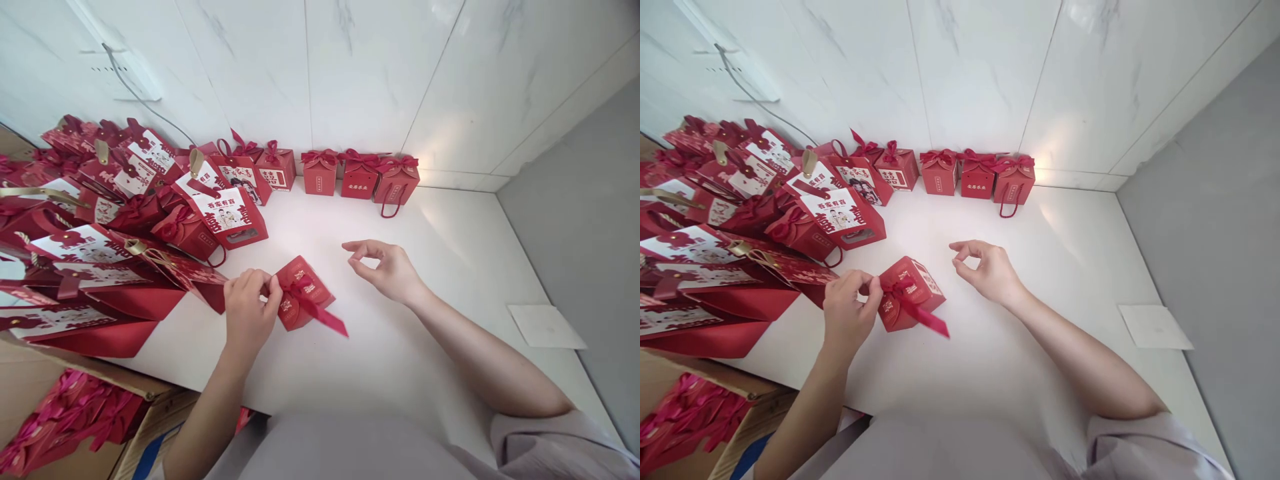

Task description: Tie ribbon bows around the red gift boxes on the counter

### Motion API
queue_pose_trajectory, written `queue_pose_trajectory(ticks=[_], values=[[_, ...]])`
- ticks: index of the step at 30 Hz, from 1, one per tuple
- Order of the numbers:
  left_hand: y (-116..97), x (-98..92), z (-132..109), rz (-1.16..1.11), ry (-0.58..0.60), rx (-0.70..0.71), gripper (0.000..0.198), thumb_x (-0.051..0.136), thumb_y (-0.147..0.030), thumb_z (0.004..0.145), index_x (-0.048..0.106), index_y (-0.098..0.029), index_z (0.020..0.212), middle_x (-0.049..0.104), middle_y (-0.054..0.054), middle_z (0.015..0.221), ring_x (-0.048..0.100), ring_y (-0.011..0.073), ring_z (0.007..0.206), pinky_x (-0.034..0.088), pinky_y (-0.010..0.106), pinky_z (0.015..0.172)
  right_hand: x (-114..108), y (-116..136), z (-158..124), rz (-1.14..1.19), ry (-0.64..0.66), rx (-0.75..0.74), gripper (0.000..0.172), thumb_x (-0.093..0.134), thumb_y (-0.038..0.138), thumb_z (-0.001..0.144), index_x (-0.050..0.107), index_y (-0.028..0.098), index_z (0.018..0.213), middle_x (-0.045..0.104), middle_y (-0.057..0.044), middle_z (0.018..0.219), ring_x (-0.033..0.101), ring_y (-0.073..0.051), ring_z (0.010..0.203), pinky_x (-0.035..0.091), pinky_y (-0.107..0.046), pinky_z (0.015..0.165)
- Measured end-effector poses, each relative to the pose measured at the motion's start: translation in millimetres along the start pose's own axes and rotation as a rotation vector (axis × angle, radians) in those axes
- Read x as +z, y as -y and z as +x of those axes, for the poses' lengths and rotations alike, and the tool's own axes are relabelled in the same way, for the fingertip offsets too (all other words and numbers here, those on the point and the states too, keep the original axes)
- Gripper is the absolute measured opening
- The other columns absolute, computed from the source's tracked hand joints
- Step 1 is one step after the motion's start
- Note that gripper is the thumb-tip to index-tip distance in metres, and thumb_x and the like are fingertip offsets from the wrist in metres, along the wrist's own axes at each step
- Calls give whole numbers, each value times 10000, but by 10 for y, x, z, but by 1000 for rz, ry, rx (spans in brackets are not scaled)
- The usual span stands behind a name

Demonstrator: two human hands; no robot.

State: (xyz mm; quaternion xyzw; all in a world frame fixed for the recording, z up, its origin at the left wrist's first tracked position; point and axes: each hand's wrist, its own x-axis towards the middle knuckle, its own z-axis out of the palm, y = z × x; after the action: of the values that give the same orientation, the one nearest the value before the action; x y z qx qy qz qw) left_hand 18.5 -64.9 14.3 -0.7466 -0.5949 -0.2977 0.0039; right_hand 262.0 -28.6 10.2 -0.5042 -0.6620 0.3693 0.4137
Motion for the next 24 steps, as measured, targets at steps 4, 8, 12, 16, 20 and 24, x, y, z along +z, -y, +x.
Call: queue_pose_trajectory(ticks=[4, 8, 12, 16, 20, 24], values=[[-10, -41, 21, -103, 91, -47, 210, 444, -226, 937, 452, -200, 728, 530, -10, 691, 488, 152, 670, 351, 338, 733, -43, 14, 32, 17, 148, -34, 228, 598, 376, 879, 644, 259, 1069, 623, -61, 1283, 591, -234, 1166, 484, -447, 967], [-4, -69, 1, -272, 18, -191, 188, 428, -280, 948, 464, -207, 779, 511, -7, 716, 476, 144, 669, 380, 291, 655, -16, 11, 41, 40, 205, -60, 247, 518, 401, 936, 649, 263, 1093, 644, -62, 1210, 604, -214, 1117, 501, -413, 933], [77, -98, -11, -247, 35, -266, 226, 545, -377, 894, 473, -208, 762, 523, -13, 722, 488, 142, 676, 395, 273, 647, 65, 20, 42, 33, 272, -143, 226, 482, 362, 961, 650, 262, 1073, 630, -64, 1205, 581, -214, 1149, 489, -401, 938], [202, -153, -44, -287, 105, -413, 249, 541, -466, 880, 516, -218, 887, 605, 6, 838, 551, 154, 714, 407, 263, 610, 163, 95, 72, 1, 335, -245, 216, 498, 310, 959, 616, 261, 1133, 593, -75, 1253, 552, -209, 1190, 445, -417, 1009], [344, -237, -72, -463, 453, -513, 442, 388, -571, 917, 597, -196, 815, 678, 37, 823, 617, 199, 775, 429, 297, 682, 234, 179, 110, -60, 369, -318, 238, 536, 289, 939, 597, 260, 1167, 528, -87, 1327, 472, -219, 1277, 407, -428, 1056], [477, -257, -34, -696, 605, -514, 454, 424, -550, 906, 606, -182, 711, 639, 21, 680, 575, 171, 679, 402, 277, 647, 290, 185, 144, -114, 396, -335, 158, 581, 219, 896, 617, 238, 1049, 507, -91, 1350, 457, -243, 1278, 400, -463, 1053]])
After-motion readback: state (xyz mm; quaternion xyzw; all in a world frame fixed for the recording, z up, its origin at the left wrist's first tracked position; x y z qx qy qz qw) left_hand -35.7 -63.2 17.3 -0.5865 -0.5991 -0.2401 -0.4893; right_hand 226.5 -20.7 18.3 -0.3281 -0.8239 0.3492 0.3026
